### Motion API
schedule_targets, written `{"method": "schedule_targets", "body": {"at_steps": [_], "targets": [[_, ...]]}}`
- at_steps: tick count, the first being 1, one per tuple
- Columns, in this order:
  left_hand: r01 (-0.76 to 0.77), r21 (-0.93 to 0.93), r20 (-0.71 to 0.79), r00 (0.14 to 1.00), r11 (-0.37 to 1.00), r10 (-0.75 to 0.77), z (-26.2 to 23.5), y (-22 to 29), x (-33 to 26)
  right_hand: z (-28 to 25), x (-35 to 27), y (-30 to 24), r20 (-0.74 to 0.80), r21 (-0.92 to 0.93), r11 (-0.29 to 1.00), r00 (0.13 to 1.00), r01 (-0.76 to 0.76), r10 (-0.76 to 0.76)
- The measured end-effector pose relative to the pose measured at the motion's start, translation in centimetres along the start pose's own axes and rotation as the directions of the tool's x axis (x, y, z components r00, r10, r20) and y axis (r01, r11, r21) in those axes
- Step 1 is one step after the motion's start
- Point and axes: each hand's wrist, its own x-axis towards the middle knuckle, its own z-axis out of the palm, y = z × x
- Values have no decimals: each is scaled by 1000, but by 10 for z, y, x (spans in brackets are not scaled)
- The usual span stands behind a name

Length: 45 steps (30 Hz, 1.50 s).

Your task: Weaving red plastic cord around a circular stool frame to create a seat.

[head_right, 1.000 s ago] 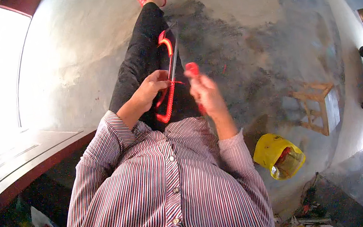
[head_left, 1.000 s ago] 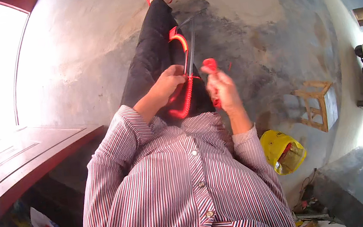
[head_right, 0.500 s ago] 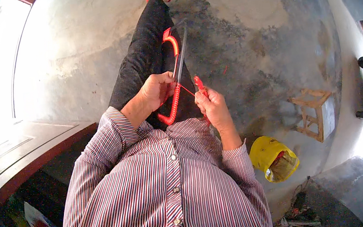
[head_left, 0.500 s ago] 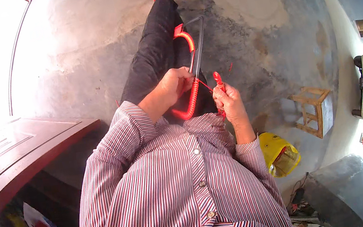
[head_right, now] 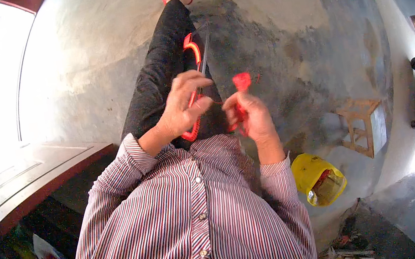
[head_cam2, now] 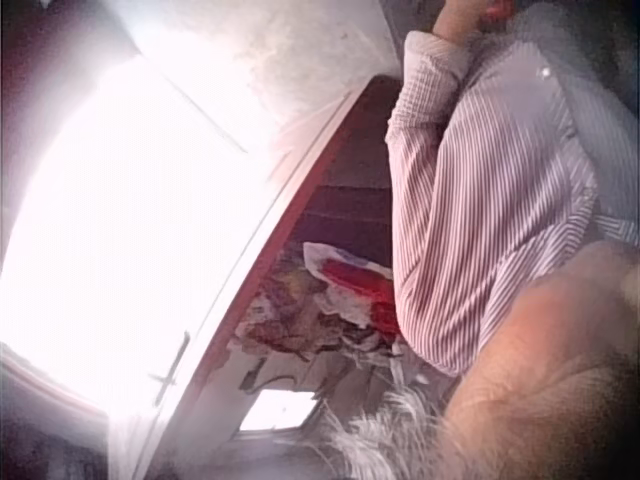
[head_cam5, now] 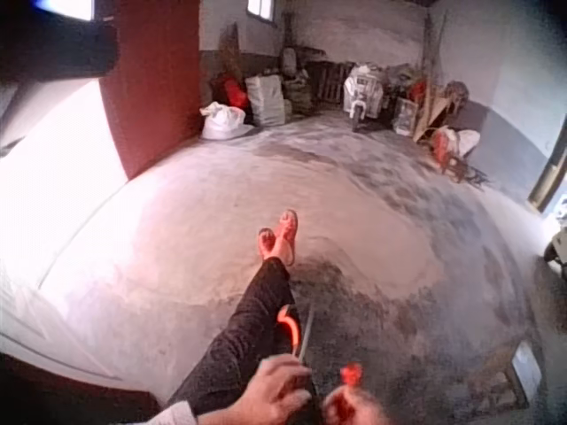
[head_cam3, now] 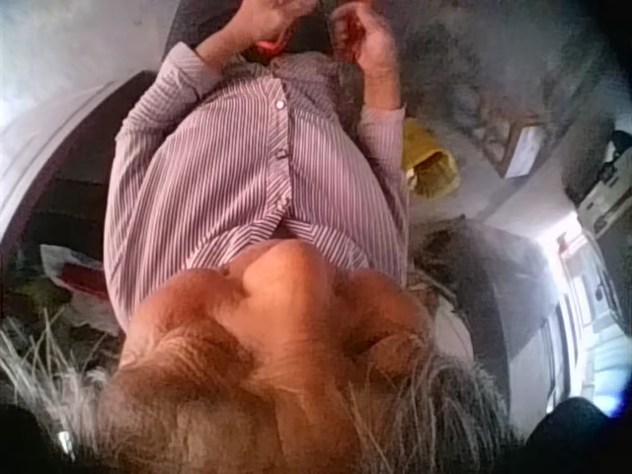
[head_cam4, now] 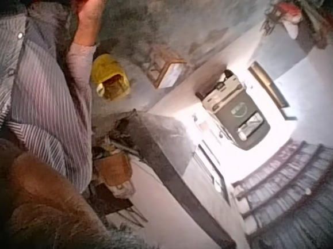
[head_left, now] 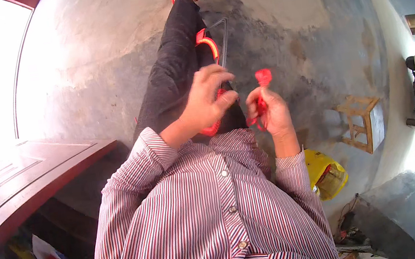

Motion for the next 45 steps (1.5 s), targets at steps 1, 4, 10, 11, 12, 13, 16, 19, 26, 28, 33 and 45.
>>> {"method": "schedule_targets", "body": {"at_steps": [1,4,10,11,12,13,16,19,26,28,33,45], "targets": [[-212,7,121,970,977,210,-1,9,4,8,-3,0,50,40,999,998,-29,27],[240,-524,385,923,817,-24,-7,53,14,13,3,6,425,105,994,904,8,-52],[174,-982,139,934,80,-328,-63,41,38,-4,7,-2,518,102,990,855,-93,27],[65,-996,45,964,69,-261,-82,16,41,-11,6,-5,516,101,990,856,-93,28],[-22,-997,-42,951,68,-307,-99,7,44,-19,8,-5,478,235,968,878,-88,-36],[-18,-988,-88,886,154,-455,-114,4,43,-26,11,-4,429,365,928,898,-76,-95],[113,-898,-125,861,426,-492,-111,-13,31,-37,28,14,281,344,938,958,-38,-64],[116,-250,-14,992,961,-123,-78,-36,-3,-21,40,19,61,131,987,994,-97,90],[-13,276,206,977,961,-46,-5,-11,-15,16,41,9,178,-569,798,917,-201,358],[255,156,143,950,954,-278,-2,-9,-7,11,41,13,169,-631,765,941,-126,294],[-81,134,-32,996,988,86,-13,-28,-5,-32,39,7,57,-520,838,985,167,-162],[711,-684,530,636,159,-561,8,-36,2,-154,-33,-93,-505,212,721,706,660,-497]]}}
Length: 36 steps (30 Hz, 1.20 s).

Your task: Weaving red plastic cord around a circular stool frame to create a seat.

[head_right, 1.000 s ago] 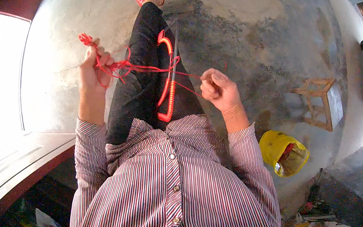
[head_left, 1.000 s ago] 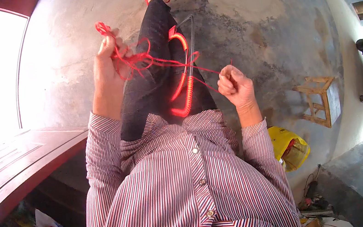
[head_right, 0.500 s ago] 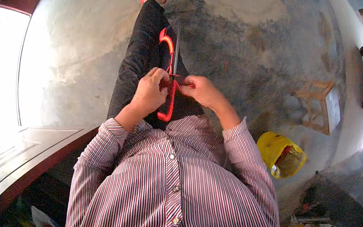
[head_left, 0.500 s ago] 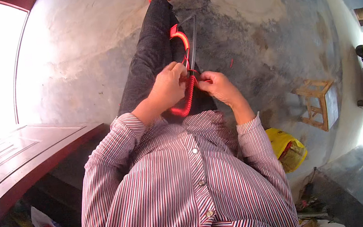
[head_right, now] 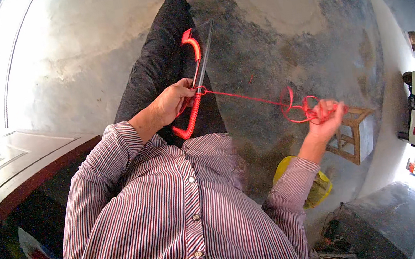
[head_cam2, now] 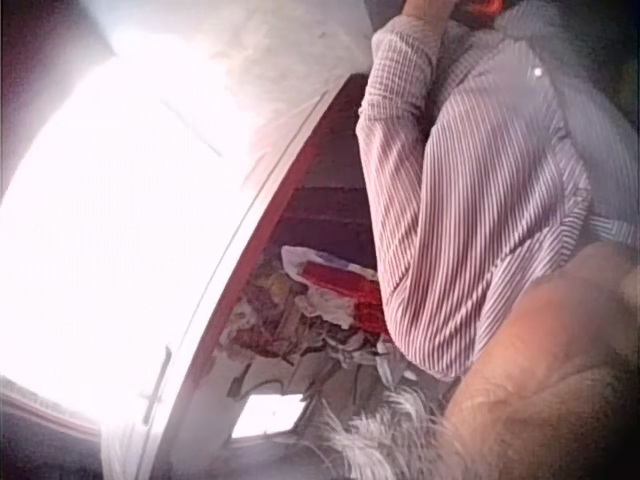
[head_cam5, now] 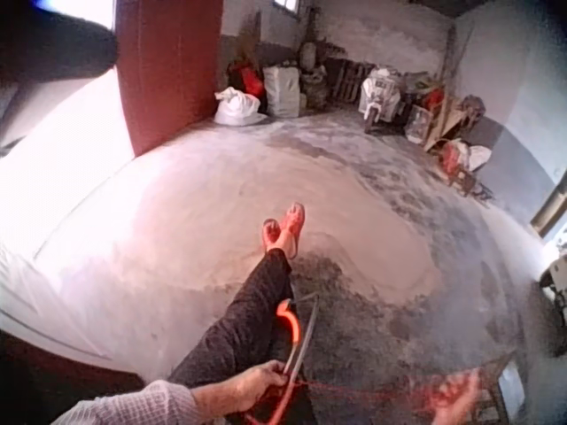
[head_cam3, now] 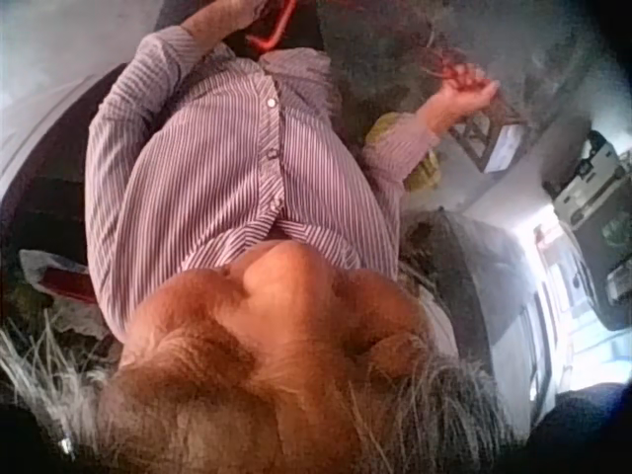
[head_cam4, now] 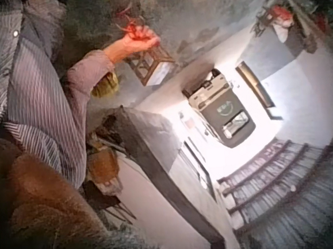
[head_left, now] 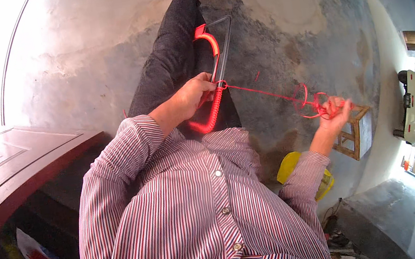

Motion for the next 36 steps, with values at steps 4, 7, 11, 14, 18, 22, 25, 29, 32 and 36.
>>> {"method": "schedule_targets", "body": {"at_steps": [4,7,11,14,18,22,25,29,32,36], "targets": [[-2,41,27,1000,999,1,-4,-6,8,20,-23,75,51,-305,930,972,-203,229],[2,62,-13,1000,998,-2,-1,-3,5,85,-81,139,128,-669,696,882,-262,454],[47,-53,-66,997,997,-50,9,2,1,116,-99,153,201,-718,628,775,-300,599],[-9,-63,-9,1000,998,8,-3,-10,12,137,-94,116,317,-647,715,760,-264,567],[-13,-73,42,999,997,16,-19,-16,27,141,-121,113,390,-769,629,697,-114,602],[-72,38,35,997,997,71,-17,-20,25,141,-118,101,343,-596,747,748,-294,568],[-417,703,-93,750,577,655,13,-8,2,154,-109,68,474,-397,835,694,-381,542],[-537,843,277,482,30,831,41,13,-29,160,-93,52,781,-384,922,513,-56,356],[-577,707,19,595,410,804,33,24,-21,151,-72,81,850,-526,563,374,638,370],[-241,864,-94,784,442,613,-11,19,-14,110,-83,142,620,-672,88,494,735,609]]}}
